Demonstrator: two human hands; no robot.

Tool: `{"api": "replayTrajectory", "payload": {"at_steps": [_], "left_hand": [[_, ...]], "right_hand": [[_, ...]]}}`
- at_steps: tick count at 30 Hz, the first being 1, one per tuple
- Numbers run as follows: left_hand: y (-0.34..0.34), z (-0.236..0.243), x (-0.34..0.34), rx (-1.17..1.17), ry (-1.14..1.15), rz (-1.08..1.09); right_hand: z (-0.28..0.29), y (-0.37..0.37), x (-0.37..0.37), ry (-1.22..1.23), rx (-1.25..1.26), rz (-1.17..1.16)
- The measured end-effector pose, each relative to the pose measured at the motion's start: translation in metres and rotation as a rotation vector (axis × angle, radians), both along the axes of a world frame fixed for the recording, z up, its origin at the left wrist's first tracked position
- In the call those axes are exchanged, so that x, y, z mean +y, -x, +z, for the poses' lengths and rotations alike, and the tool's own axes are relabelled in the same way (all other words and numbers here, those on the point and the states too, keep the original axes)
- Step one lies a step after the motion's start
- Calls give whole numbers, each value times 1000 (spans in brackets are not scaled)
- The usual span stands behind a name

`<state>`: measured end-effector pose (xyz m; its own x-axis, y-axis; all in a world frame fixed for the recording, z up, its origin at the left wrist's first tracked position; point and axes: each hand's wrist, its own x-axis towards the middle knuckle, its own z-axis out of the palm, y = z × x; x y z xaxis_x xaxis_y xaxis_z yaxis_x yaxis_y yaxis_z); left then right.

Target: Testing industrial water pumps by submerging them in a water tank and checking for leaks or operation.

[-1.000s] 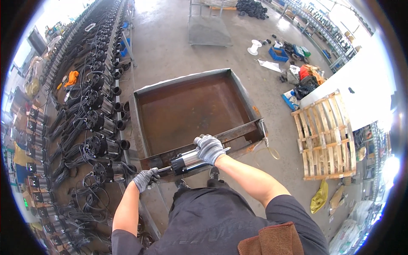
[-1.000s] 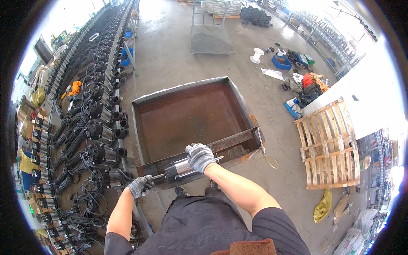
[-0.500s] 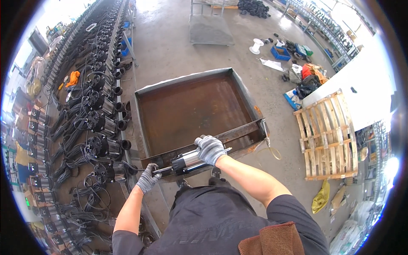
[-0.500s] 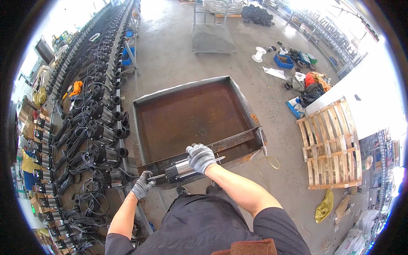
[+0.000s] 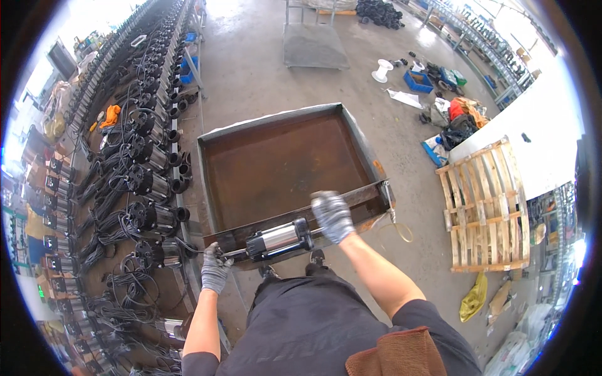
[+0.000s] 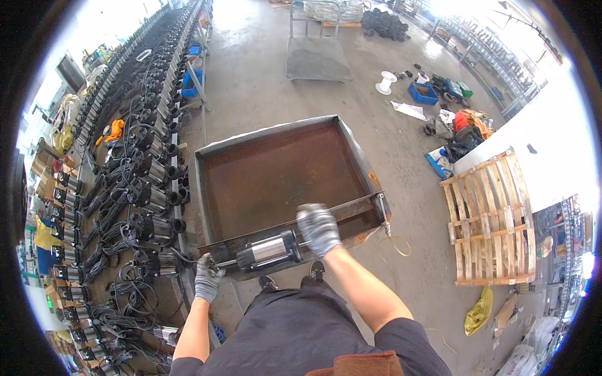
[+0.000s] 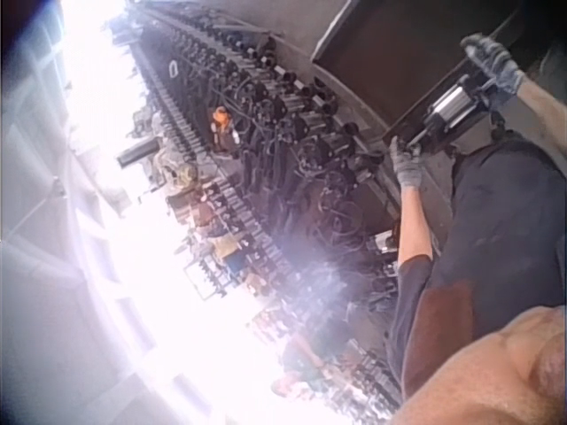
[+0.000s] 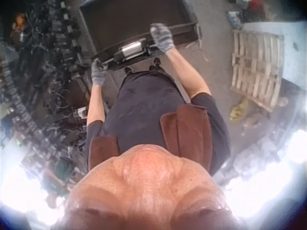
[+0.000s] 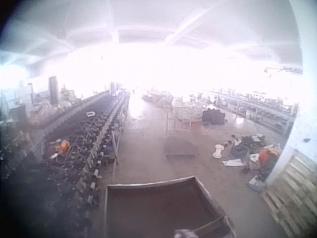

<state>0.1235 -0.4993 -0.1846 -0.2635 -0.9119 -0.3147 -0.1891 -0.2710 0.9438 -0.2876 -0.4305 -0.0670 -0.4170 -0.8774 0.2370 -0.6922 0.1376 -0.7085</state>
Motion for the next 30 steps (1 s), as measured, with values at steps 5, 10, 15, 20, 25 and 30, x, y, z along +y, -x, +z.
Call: {"api": "replayTrajectory", "payload": {"at_steps": [5, 10, 15, 20, 25, 30], "left_hand": [[12, 46, 27, -583, 742, 0], [25, 55, 50, -468, 473, 88], [60, 94, 54, -283, 380, 85], [118, 148, 52, -90, 411, -87], [181, 188, 50, 173, 435, -64], [162, 173, 33, 301, 163, 247]], "right_hand": [[-82, 170, 117, -421, 195, -723], [-143, 223, 161, -576, -94, -748], [-55, 178, 118, -472, -1479, -447], [22, 29, 83, -220, -1074, -53], [-5, -75, 48, -175, -983, 234], [15, -112, 20, -389, -213, 691]]}}
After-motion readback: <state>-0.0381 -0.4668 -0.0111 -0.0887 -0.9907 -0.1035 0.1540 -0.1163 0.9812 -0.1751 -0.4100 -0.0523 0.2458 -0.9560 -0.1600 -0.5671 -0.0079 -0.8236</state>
